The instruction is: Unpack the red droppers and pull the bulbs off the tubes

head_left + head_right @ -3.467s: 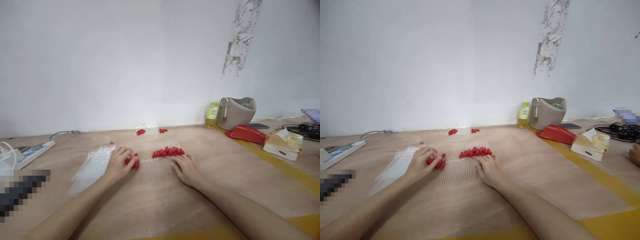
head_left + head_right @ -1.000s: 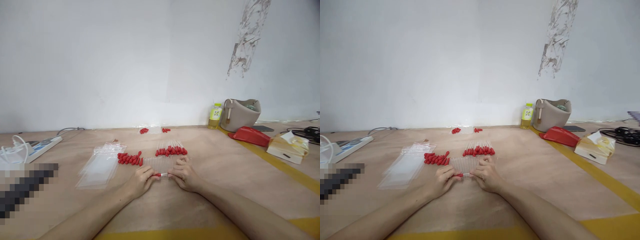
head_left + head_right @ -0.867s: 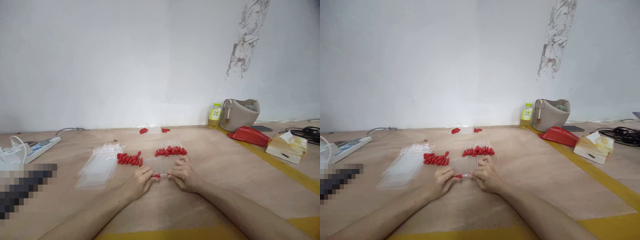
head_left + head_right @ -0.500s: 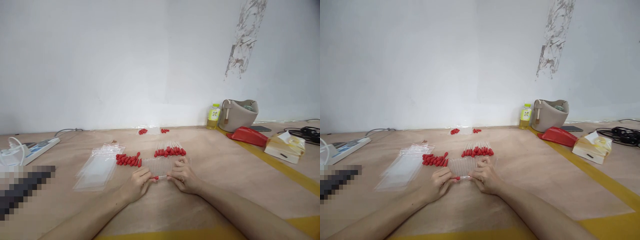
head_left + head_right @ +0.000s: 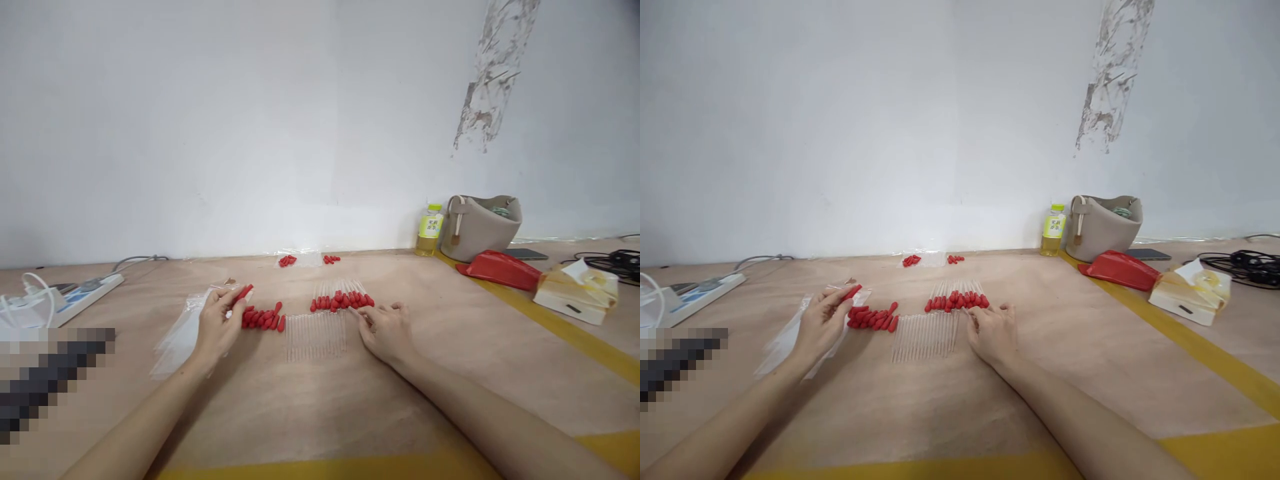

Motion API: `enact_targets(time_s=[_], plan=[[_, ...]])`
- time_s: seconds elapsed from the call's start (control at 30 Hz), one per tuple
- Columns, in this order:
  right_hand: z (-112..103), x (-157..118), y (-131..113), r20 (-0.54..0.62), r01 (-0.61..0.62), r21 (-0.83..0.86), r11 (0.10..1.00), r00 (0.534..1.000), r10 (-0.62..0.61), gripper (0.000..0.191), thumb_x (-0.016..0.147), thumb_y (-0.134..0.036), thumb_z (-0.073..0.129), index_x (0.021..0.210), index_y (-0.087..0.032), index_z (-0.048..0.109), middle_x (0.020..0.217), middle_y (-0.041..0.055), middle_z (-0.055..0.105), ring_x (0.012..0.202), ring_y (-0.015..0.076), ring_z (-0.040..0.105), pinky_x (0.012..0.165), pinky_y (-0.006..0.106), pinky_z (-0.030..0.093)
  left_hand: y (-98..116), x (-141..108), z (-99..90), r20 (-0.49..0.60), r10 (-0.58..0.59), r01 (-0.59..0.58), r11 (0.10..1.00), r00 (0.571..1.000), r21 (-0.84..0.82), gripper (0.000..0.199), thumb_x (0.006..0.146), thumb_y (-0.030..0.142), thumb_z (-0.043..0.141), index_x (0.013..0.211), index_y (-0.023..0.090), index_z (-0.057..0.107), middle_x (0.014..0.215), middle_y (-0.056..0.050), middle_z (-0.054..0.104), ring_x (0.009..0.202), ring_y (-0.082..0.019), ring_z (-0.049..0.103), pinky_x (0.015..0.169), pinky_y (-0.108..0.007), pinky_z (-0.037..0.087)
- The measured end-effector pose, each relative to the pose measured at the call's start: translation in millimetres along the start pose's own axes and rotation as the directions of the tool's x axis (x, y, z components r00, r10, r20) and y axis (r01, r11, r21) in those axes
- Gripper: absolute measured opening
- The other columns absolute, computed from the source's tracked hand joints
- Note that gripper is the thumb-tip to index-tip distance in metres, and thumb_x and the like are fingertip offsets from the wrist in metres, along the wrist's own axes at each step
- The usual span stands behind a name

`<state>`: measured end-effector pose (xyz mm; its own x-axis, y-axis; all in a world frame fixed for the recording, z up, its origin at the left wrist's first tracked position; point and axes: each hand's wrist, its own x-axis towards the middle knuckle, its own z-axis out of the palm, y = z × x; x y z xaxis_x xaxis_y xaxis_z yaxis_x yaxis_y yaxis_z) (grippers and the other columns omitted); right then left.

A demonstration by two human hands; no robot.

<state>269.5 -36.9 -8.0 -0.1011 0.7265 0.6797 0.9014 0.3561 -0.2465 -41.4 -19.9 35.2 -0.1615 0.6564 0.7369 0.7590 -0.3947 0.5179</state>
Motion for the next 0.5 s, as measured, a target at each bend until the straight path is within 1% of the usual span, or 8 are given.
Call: enact_targets(time_s=[0.07, 0.17, 0.27, 0.33, 0.4, 0.5], plan=[[1, -1, -1, 0.047, 0.034, -0.017, 0.999, 0.998, -0.034, 0.020, 0.078, -0.019, 0.045, 0.081, -0.022, 0.065, 0.073, 0.0023, 0.067, 0.071, 0.0149, 0.054, 0.084, 0.036, 0.018, -11, 7, -6.0, -0.038, -0.069, 0.070, 0.997, 0.997, 0.018, 0.033, 0.073, 0.029, 0.048, 0.100, 0.019, 0.065, 0.086, -0.004, 0.057, 0.080, -0.016, 0.055, 0.072, -0.029, 0.048], [3, -2, -3, 0.092, 0.090, -0.005, 0.996, 0.992, -0.089, 0.021, 0.079, -0.020, 0.045, 0.082, -0.024, 0.065, 0.075, 0.0013, 0.067, 0.076, 0.0157, 0.053, 0.087, 0.037, 0.017, -23, 13, -11.7, -0.065, -0.126, 0.129, 0.991, 0.990, 0.041, 0.034, 0.070, 0.029, 0.049, 0.099, 0.021, 0.065, 0.087, -0.004, 0.060, 0.079, -0.017, 0.056, 0.073, -0.029, 0.049], [4, -3, -4, 0.106, 0.124, 0.027, 0.992, 0.986, -0.126, 0.019, 0.080, -0.027, 0.046, 0.081, -0.026, 0.065, 0.077, -0.0001, 0.067, 0.079, 0.0160, 0.051, 0.090, 0.038, 0.016, -30, 14, -11.4, -0.044, -0.146, 0.148, 0.988, 0.988, 0.050, 0.035, 0.070, 0.030, 0.049, 0.100, 0.021, 0.065, 0.094, -0.004, 0.061, 0.077, -0.016, 0.058, 0.073, -0.029, 0.049], [3, -4, -5, 0.115, 0.141, 0.050, 0.989, 0.983, -0.146, 0.018, 0.080, -0.032, 0.047, 0.081, -0.026, 0.065, 0.080, -0.0002, 0.067, 0.080, 0.0167, 0.050, 0.090, 0.039, 0.016, -34, 13, -9.0, -0.025, -0.132, 0.133, 0.989, 0.991, 0.062, 0.036, 0.070, 0.032, 0.049, 0.099, 0.021, 0.065, 0.096, -0.004, 0.062, 0.074, -0.015, 0.059, 0.070, -0.028, 0.050], [2, -5, -6, 0.126, 0.156, 0.070, 0.985, 0.978, -0.164, 0.019, 0.080, -0.036, 0.048, 0.081, -0.026, 0.065, 0.082, 0.0000, 0.066, 0.082, 0.0172, 0.050, 0.090, 0.039, 0.017, -39, 12, -6.3, -0.006, -0.124, 0.125, 0.989, 0.992, 0.086, 0.035, 0.069, 0.034, 0.050, 0.097, 0.021, 0.065, 0.092, -0.003, 0.064, 0.071, -0.015, 0.059, 0.066, -0.027, 0.050], [-1, -4, -9, 0.135, 0.173, 0.107, 0.979, 0.973, -0.187, 0.023, 0.080, -0.041, 0.048, 0.085, -0.026, 0.064, 0.084, 0.0014, 0.066, 0.083, 0.0173, 0.051, 0.090, 0.039, 0.018, -47, 12, -2.9, 0.038, -0.184, 0.179, 0.979, 0.982, 0.100, 0.032, 0.068, 0.037, 0.052, 0.090, 0.019, 0.067, 0.081, -0.002, 0.066, 0.068, -0.016, 0.059, 0.065, -0.026, 0.049]])
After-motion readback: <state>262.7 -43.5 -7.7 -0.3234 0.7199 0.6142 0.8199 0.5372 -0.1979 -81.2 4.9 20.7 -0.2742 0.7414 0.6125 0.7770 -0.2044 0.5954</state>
